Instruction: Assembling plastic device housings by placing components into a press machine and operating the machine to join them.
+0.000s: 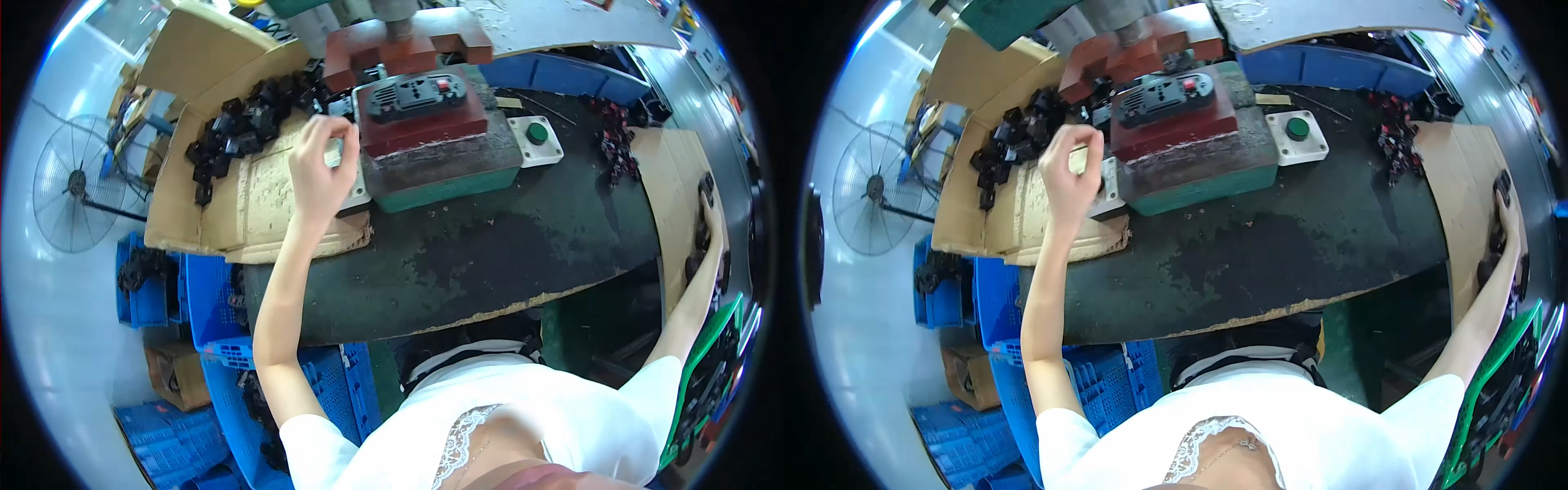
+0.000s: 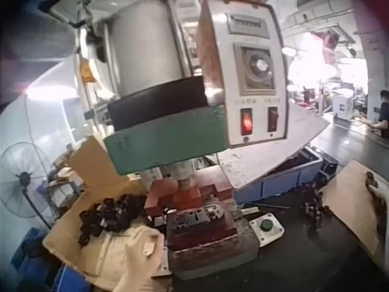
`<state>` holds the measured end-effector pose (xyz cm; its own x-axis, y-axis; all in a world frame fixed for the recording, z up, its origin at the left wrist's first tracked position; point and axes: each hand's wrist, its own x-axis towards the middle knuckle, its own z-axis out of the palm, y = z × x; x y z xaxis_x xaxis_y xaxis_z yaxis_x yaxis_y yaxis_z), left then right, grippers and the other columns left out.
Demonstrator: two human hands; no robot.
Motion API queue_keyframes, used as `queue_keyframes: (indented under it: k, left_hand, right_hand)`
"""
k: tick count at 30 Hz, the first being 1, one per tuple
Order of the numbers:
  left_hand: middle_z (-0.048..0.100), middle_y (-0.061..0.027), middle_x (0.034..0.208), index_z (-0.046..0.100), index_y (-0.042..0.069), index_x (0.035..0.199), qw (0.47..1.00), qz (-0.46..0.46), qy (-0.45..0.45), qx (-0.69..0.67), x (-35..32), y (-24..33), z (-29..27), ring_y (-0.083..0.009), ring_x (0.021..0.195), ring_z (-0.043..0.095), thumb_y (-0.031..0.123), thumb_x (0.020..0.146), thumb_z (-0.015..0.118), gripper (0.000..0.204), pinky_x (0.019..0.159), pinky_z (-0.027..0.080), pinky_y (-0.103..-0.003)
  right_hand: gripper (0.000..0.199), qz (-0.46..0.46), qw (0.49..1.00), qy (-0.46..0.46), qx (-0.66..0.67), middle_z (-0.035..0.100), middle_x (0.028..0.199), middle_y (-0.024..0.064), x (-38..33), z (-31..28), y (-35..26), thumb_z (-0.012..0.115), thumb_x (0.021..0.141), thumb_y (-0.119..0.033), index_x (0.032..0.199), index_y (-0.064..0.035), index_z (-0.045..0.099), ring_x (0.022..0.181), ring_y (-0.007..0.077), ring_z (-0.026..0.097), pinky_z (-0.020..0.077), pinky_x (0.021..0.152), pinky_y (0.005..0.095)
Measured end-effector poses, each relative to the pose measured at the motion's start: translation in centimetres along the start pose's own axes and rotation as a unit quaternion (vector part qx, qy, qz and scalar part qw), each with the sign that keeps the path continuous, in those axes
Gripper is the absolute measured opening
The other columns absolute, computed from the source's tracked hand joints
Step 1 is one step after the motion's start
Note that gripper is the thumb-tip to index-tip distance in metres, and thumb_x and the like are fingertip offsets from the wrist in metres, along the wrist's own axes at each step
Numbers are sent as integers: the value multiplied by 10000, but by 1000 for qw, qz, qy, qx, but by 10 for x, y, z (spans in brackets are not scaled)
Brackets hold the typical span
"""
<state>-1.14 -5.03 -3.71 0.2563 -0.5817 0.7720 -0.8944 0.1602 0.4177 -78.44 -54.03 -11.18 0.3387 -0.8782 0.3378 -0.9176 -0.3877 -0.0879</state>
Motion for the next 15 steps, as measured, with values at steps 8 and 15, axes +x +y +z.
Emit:
queue_keyframes:
  k: [8,15]
  left_hand:
    - [588,-133,868,620,8,1091,978,-56,-200,19,47,-6,32,-241,792,557,294,657,784,545,761,441,-321]
    - [565,-47,859,626,-14,1037,968,-158,-142,-130,39,-6,31,-119,837,538,157,641,802,467,771,430,-262]
  right_hand:
    - [534,57,988,-31,141,620,1055,136,-13,-9,-184,651,685,-132,1207,-105,536,996,239,591,454,859,330]
    - [660,35,967,33,248,564,1122,139,-18,-39,-248,660,699,-44,1308,-145,424,1007,221,576,451,899,330]
